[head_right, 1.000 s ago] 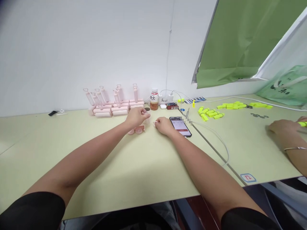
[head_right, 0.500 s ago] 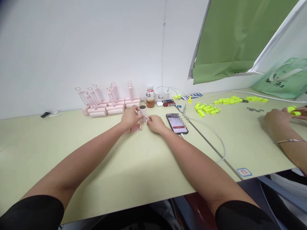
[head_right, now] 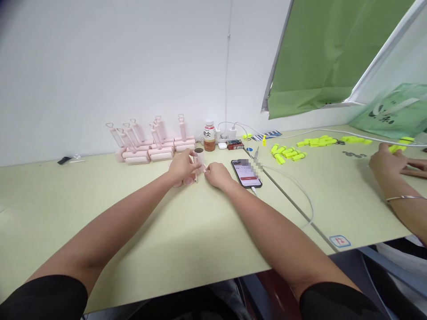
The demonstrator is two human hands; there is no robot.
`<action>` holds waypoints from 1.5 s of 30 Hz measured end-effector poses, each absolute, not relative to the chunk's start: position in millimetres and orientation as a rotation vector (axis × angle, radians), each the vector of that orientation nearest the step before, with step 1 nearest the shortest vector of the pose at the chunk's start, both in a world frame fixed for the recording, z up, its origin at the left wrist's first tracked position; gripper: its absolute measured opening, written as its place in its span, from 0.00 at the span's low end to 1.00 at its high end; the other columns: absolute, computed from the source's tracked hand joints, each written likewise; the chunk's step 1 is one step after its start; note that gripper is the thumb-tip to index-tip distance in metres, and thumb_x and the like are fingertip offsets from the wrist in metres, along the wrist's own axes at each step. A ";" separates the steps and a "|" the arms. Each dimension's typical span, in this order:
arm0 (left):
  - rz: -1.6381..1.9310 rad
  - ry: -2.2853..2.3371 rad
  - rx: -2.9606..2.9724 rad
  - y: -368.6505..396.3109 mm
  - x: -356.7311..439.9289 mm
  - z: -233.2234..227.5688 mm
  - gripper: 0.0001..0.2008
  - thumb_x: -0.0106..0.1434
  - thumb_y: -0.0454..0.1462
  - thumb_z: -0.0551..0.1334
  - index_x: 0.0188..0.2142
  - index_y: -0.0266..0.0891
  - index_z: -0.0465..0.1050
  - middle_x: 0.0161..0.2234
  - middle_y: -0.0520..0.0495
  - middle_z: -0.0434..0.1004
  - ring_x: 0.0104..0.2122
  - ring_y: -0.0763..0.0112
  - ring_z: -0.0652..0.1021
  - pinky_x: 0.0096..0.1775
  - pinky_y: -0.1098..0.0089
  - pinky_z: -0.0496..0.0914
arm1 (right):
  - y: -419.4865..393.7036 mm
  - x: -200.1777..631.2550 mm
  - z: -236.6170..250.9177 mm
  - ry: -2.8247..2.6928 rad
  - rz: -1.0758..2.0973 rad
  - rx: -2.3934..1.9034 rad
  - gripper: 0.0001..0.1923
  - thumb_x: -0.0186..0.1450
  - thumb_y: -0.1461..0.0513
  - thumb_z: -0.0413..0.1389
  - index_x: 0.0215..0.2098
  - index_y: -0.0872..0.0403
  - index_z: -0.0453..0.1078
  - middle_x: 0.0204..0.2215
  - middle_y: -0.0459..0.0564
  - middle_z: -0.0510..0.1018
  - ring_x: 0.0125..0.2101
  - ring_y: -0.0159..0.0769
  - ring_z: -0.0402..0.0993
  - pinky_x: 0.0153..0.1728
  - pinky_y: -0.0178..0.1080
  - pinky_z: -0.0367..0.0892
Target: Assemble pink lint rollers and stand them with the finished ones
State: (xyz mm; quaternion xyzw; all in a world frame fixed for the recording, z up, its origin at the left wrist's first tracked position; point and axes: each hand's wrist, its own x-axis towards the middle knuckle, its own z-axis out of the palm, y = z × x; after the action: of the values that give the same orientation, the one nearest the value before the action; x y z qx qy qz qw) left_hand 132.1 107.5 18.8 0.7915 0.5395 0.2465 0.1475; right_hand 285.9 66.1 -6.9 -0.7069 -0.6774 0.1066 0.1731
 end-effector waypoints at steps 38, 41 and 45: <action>0.197 1.555 2.645 68.8 101.8 -10.2 0.19 0.69 0.43 0.48 0.41 0.38 0.75 0.36 0.36 0.80 0.38 0.53 0.80 0.38 0.62 0.69 | 56.9 284.0 -1.0 -2.095 0.306 -2.028 0.08 0.60 0.61 0.56 0.28 0.56 0.75 0.30 0.56 0.80 0.31 0.40 0.74 0.27 0.36 0.56; 0.200 1.545 2.647 67.6 101.9 -8.8 0.19 0.69 0.43 0.47 0.40 0.38 0.75 0.37 0.36 0.80 0.38 0.53 0.80 0.38 0.62 0.69 | 51.9 281.7 2.5 -2.132 0.342 -2.036 0.07 0.60 0.60 0.57 0.27 0.56 0.74 0.29 0.57 0.80 0.29 0.40 0.73 0.27 0.37 0.56; 0.207 1.536 2.645 65.0 100.8 -6.0 0.20 0.70 0.42 0.46 0.40 0.37 0.75 0.37 0.35 0.80 0.37 0.52 0.79 0.37 0.60 0.69 | 46.4 279.6 4.1 -2.172 0.402 -2.036 0.08 0.60 0.60 0.57 0.26 0.55 0.74 0.30 0.56 0.80 0.29 0.39 0.73 0.26 0.37 0.56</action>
State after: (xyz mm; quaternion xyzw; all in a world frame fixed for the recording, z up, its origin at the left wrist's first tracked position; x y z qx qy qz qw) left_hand 100.8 65.0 -6.0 0.8621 0.5008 0.0675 0.0381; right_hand 279.6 46.4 4.1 -0.6761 -0.7213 0.1335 0.0690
